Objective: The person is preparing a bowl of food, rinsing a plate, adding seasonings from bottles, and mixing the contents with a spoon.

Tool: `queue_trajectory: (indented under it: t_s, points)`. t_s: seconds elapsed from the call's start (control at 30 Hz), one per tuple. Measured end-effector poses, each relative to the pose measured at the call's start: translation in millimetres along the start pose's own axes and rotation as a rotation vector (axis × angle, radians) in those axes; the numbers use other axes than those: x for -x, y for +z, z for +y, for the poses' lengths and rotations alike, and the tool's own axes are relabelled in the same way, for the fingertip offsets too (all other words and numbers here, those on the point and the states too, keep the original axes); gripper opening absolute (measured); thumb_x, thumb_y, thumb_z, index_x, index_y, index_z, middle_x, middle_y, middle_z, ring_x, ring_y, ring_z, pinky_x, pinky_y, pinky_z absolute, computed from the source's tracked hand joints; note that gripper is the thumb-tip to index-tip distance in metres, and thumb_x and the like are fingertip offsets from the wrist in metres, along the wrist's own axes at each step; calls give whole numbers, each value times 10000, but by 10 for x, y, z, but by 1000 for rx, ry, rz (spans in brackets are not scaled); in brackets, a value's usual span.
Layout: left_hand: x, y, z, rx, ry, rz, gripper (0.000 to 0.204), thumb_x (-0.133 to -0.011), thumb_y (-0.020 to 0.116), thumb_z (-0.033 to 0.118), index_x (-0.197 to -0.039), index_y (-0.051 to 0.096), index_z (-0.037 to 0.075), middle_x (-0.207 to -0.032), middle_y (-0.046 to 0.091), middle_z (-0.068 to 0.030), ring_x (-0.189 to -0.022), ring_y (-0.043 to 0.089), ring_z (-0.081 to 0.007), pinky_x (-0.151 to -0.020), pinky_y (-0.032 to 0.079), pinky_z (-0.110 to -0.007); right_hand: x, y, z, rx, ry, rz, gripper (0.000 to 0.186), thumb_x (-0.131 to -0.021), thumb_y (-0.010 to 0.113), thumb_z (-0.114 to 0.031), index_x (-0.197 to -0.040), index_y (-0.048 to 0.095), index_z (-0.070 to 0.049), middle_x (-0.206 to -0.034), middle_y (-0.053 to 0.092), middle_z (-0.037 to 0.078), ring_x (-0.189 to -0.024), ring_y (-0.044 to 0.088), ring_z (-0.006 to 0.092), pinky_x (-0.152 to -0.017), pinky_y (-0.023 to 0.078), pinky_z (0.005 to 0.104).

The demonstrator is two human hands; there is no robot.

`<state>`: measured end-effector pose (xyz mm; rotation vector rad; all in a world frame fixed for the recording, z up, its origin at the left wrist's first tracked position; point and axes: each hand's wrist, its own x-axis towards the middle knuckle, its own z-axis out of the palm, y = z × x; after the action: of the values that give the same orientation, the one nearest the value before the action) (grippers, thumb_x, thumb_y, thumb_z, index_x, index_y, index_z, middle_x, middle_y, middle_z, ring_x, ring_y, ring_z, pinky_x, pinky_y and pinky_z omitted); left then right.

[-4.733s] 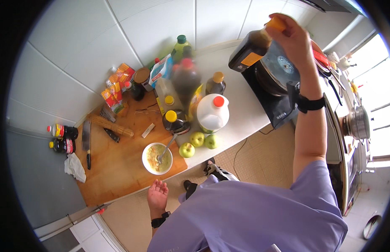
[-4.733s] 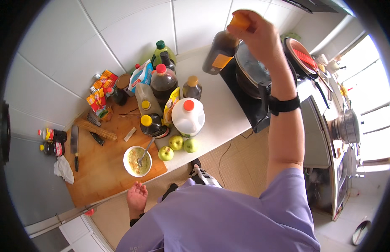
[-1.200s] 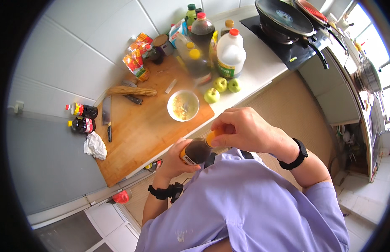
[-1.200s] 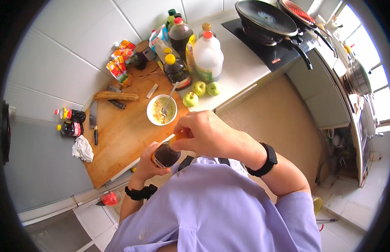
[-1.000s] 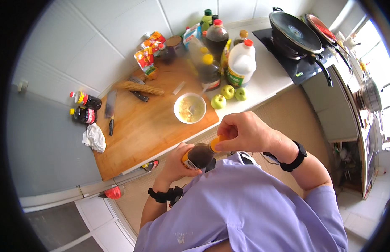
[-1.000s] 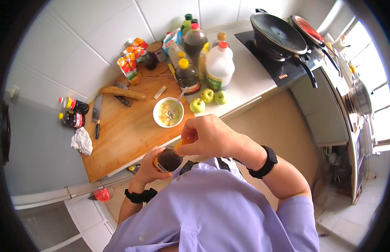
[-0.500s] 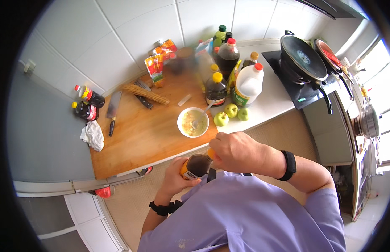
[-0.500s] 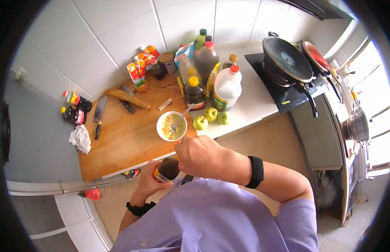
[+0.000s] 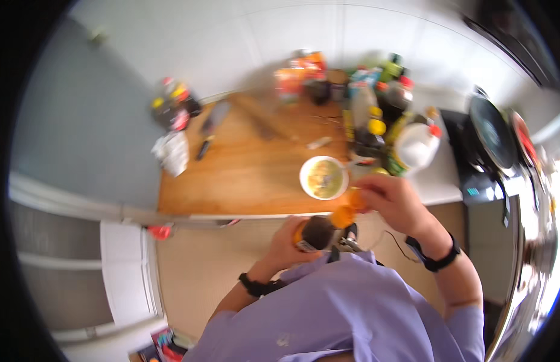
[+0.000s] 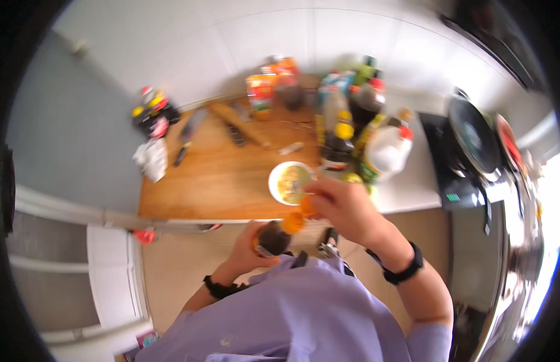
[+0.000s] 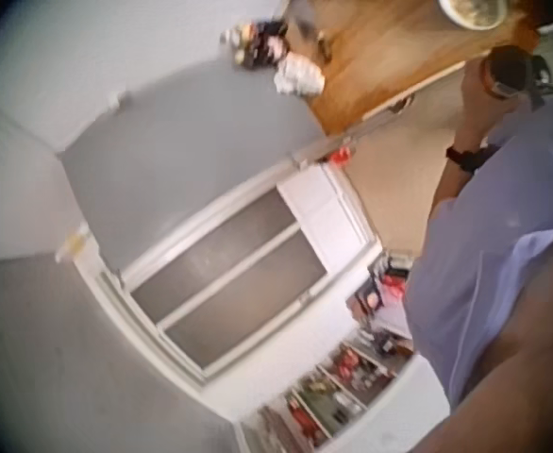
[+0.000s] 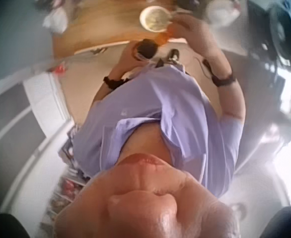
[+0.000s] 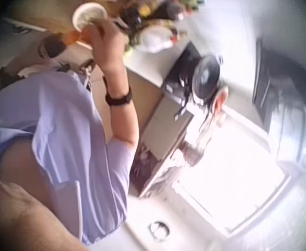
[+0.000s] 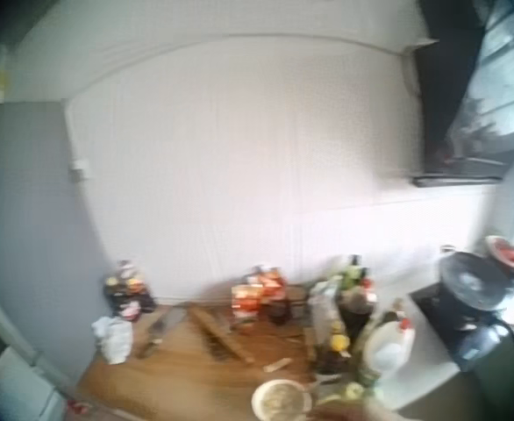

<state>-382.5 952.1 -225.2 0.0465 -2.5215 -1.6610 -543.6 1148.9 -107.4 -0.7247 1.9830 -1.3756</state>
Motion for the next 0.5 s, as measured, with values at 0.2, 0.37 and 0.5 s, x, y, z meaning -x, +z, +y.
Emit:
queue_trajectory:
  t_s: [0.2,0.37,0.5]
  points:
    - [21,-106,85,-32,53,139,650,-537,842,243,-1058,509,42,-954,525,-109,-878,547,-253,-787,451,-324,-193,207,16,-298,53,-13,225,-912,486,-94,-1073,547,51,-850,611,96,-708,633,137,-643,546,241]
    - [34,-84,-13,-52,24,258,653,-523,850,215,-1046,497,47,-943,524,-109,-868,549,-250,-769,455,-323,-233,204,115,-422,14,3,299,-947,463,-190,-1130,513,41,-858,616,93,-698,635,146,-652,544,253]
    - [16,-69,-143,65,9,378,656,-532,850,198,-1054,482,50,-943,536,-100,-850,560,-240,-752,460,-331,-142,110,258,-428,90,38,288,-937,478,-170,-1117,519,52,-876,626,104,-704,635,142,-657,533,249]
